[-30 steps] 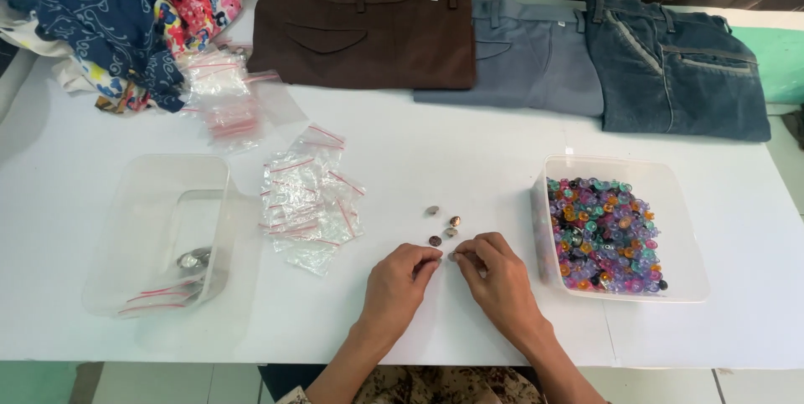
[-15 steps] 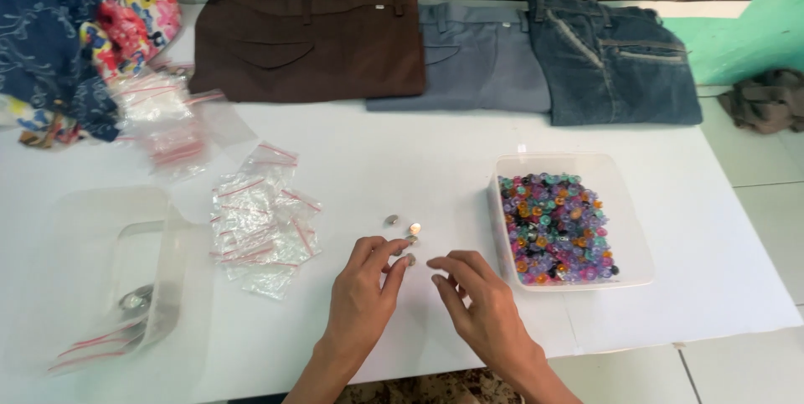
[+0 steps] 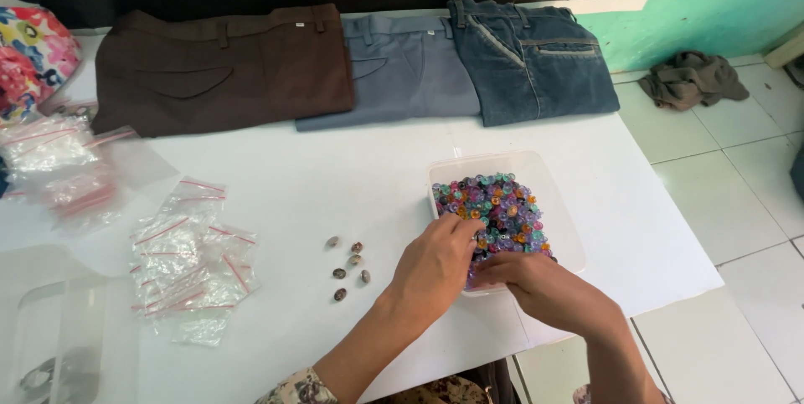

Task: Sorting decorative buttons from a large container into small individual plastic bags.

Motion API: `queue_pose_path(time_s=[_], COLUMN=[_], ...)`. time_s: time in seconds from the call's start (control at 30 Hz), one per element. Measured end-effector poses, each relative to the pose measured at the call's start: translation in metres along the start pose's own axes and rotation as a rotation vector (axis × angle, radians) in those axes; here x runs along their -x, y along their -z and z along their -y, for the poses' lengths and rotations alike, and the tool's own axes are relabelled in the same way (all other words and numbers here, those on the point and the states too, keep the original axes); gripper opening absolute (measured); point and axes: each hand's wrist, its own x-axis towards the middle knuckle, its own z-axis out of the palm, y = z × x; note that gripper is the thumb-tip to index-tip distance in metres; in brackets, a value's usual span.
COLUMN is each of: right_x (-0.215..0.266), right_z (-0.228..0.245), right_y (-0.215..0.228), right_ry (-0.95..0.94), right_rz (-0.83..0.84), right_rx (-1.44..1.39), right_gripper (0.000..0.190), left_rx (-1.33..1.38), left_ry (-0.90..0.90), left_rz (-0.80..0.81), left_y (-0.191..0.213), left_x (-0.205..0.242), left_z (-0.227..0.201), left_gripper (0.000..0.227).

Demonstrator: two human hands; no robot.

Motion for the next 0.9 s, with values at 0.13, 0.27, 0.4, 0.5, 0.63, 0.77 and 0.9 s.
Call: queue_pose_path(time_s=[0.13,0.27,0.4,0.5,0.63,0.77,0.9], right_x=[-0.02,-0.032,-0.038,-0.036,-0.03,-0.034,-0.058], right_z=[0.023,0.046,0.047,0.035,0.032,0.02,-0.049], right_y=[0.011,0.026,0.045,0.053,0.058,0.04,-0.019], right_ry=[0.028,-0.186,-0.222,-0.236,-0.247,-0.274,-0.149], right_rz=[0.056,0.018,-0.143,-0.211,-0.223,-0.142,-0.221], right_rx=[-0.037,0.005,0.017,0.062,0.066,0.231,0.38], right_gripper=[0.06,0.055,0.055,0.052,0.045,0.028,0.024], left_rx=[-0.089,-0.034,-0.007,0.037,0.028,0.039,0.052], left_ry=[0.015,0.046,0.035,0.04,0.051,0.061,-0.042], left_rz=[-0.005,0.095,0.099,0.101,0.101,0.095,-0.021], left_y=[0.002,0.016,0.027,0.025,0.022,0.022,0.007], left_x=[-0.007,-0.006,-0.009,-0.009,-0.008,-0.009,-0.005], left_z=[0.004,-0.003,-0.009,-0.007,-0.003,-0.004,0.009], left_gripper=[0.039,0.028,0.028,0.028,0.027,0.027,0.03])
